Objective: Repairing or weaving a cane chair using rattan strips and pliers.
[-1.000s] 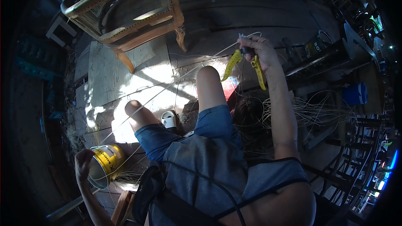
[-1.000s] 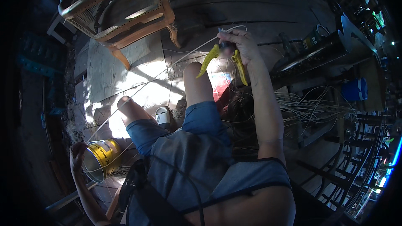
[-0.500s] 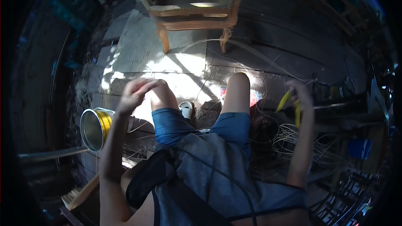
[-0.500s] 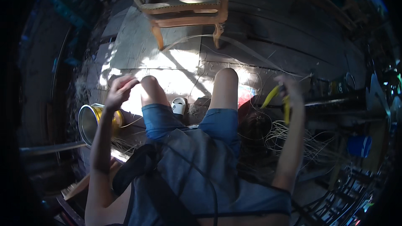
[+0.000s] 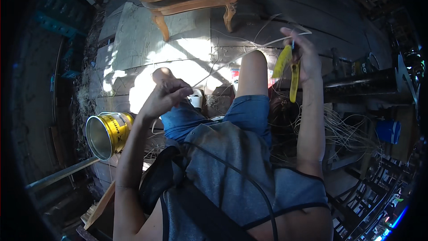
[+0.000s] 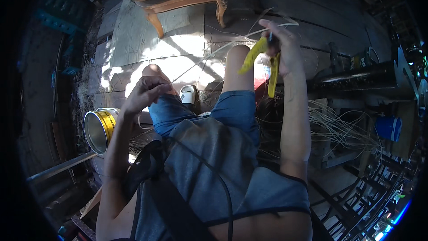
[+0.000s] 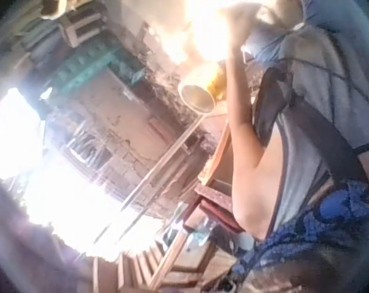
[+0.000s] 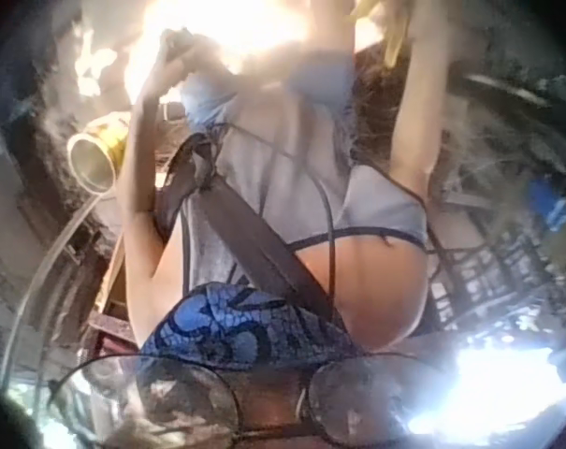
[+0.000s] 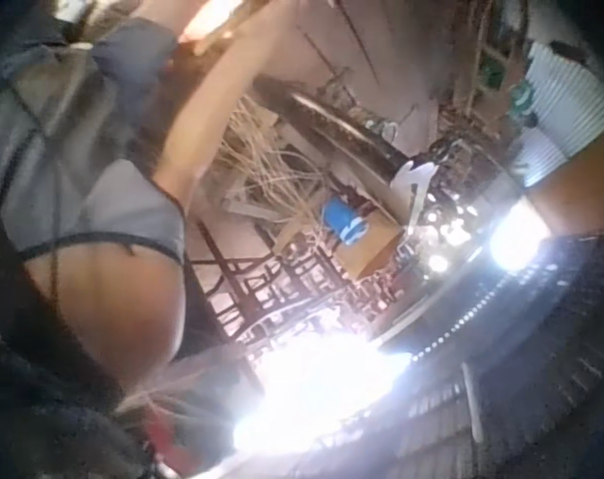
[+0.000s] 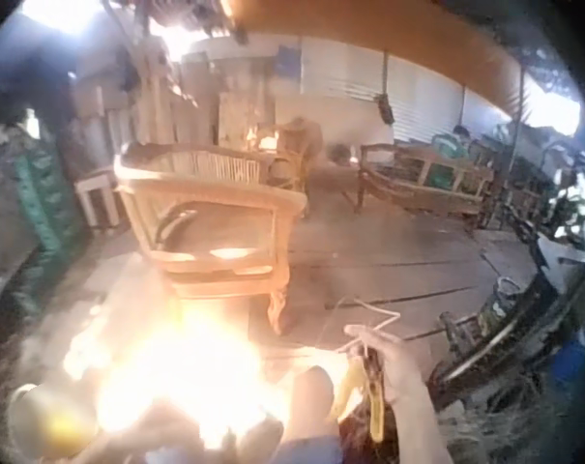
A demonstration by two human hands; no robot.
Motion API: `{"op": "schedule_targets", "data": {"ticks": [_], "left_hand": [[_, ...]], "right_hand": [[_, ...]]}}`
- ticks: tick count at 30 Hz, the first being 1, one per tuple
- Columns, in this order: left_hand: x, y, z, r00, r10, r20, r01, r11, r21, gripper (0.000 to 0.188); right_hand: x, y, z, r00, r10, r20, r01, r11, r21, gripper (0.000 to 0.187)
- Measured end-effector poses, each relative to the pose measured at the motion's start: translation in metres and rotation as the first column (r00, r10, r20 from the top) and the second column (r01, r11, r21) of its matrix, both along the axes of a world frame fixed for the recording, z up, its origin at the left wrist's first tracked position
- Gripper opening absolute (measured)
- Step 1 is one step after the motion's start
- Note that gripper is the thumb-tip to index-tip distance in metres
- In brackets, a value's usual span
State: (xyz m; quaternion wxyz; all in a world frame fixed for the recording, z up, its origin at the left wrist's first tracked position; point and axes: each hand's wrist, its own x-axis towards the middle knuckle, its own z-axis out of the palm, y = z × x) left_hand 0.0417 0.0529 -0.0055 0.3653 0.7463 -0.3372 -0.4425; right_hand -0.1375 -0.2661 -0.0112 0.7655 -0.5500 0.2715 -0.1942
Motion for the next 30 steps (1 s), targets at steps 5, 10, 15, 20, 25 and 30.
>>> {"op": "schedule_targets", "data": {"ticks": [5,10,15,20,25,30], "left_hand": [[-0.032,-0.023,-0.004,0.979,0.070,-0.189,-0.120,0.955,-0.270,0.019],[-0.042,-0.030,0.002,0.996,0.066,-0.067,-0.085,0.934,-0.347,0.019],[-0.040,-0.033,0.010,0.974,-0.010,0.228,0.081,0.949,-0.305,0.014],[-0.042,-0.024,0.018,0.969,0.004,0.245,0.082,0.938,-0.338,0.012],[-0.041,0.009,0.040,0.965,0.027,0.260,0.054,0.953,-0.299,0.010],[-0.041,0.040,0.059,0.983,0.085,0.162,-0.049,0.976,-0.214,0.008]], "right_hand": [[0.011,0.105,-0.006,0.839,0.544,-0.038,-0.520,0.819,0.242,0.034],[0.024,0.138,-0.017,0.893,0.449,-0.037,-0.444,0.891,0.095,0.023],[0.024,0.128,-0.018,0.911,0.406,0.069,-0.412,0.898,0.152,0.024],[0.022,0.112,-0.009,0.914,0.402,0.049,-0.405,0.903,0.146,0.016],[0.023,0.084,0.005,0.928,0.358,0.097,-0.362,0.932,0.021,0.014],[0.022,0.067,0.005,0.949,0.309,0.057,-0.311,0.950,0.029,0.016]]}}
